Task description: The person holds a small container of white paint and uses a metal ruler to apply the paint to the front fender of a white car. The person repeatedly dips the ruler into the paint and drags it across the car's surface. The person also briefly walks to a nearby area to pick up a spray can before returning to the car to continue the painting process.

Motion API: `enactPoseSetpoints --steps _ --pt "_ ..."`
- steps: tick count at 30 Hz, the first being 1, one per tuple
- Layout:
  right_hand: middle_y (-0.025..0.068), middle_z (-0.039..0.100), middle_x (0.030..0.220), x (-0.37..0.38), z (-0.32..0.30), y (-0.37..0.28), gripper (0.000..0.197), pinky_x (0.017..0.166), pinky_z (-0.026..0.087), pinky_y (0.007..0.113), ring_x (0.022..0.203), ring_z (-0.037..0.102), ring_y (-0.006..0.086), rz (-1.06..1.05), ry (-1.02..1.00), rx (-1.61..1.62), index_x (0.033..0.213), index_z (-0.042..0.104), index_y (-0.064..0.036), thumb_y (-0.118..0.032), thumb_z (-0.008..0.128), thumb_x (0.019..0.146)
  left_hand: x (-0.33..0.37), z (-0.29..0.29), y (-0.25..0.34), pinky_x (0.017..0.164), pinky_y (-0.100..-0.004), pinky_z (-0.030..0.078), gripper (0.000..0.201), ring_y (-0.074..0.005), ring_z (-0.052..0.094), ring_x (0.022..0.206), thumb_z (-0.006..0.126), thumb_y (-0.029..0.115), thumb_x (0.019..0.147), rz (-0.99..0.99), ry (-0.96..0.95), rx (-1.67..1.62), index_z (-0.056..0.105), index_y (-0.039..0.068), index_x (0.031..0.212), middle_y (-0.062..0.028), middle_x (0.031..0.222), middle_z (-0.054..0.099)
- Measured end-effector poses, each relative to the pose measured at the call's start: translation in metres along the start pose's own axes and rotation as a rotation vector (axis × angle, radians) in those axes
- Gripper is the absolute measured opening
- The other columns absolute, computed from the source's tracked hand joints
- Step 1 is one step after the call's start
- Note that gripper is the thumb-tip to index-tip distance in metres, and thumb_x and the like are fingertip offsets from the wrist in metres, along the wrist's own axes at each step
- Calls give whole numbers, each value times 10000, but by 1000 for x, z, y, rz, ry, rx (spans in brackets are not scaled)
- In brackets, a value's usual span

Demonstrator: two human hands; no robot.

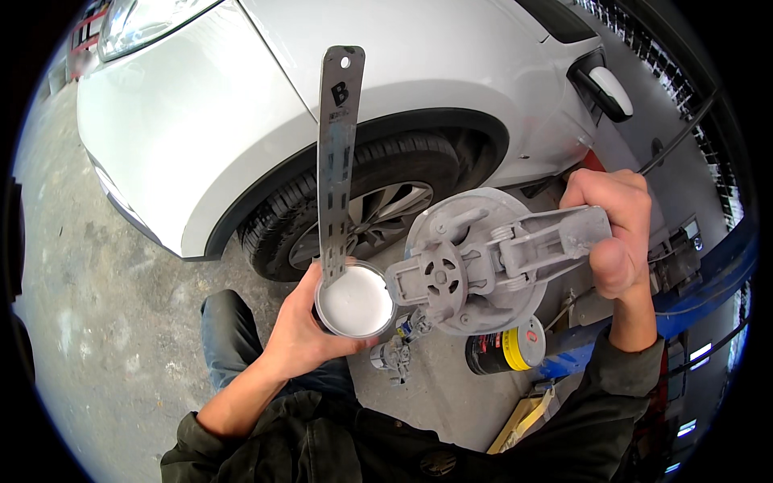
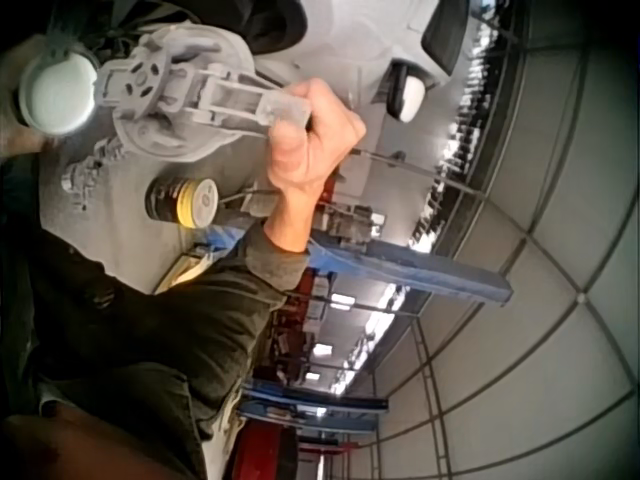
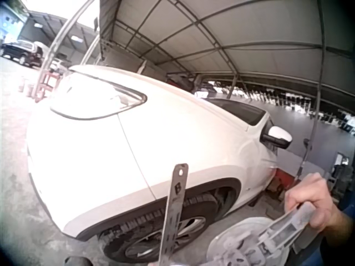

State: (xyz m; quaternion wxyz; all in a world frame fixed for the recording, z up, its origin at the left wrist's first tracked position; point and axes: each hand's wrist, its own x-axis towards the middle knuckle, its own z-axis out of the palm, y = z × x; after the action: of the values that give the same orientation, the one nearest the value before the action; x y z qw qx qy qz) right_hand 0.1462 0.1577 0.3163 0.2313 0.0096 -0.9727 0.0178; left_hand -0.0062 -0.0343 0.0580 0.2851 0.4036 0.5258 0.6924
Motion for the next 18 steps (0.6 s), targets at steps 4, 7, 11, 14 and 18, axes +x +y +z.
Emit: enactPoseSetpoints --steps 4,7,11,14,18 --pt "-10 380 503 1 2 1 883 421 250 268 420 411 116 29 8 10 595 451 -28 -891 414 781 0 0 -1 964 -385 490 817 -260 620 1122 897 161 609 -10 4 1 494 81 1315 -122 1189 617" --pt "-11 373 509 1 4 3 888 425 249 270 422 404 117 21 15 16 596 445 -27 -895 412 779 0 -1 -2 961 -384 490 811 -257 621 1117 895 159 610 -10 9 16 496 84 1313 -119 1186 617" --pt "-9 364 514 1 5 6 886 430 244 274 426 392 119 10 40 25 596 437 -25 -891 407 784 0 -2 -4 957 -381 491 809 -251 623 1112 897 162 612 -9 22 8 498 83 1311 -118 1183 621" --pt "-7 362 515 -2 4 10 887 432 240 273 430 391 116 19 54 23 596 434 -23 -888 400 786 1 -1 -3 954 -373 491 811 -240 627 1101 900 159 612 -13 24 1 498 80 1313 -112 1178 626" --pt "-6 366 514 -14 -3 18 868 439 233 281 433 373 117 77 97 38 590 433 -23 -863 395 805 2 2 -1 957 -357 488 816 -208 623 1101 902 129 610 -47 4 -51 498 70 1315 -96 1175 628"
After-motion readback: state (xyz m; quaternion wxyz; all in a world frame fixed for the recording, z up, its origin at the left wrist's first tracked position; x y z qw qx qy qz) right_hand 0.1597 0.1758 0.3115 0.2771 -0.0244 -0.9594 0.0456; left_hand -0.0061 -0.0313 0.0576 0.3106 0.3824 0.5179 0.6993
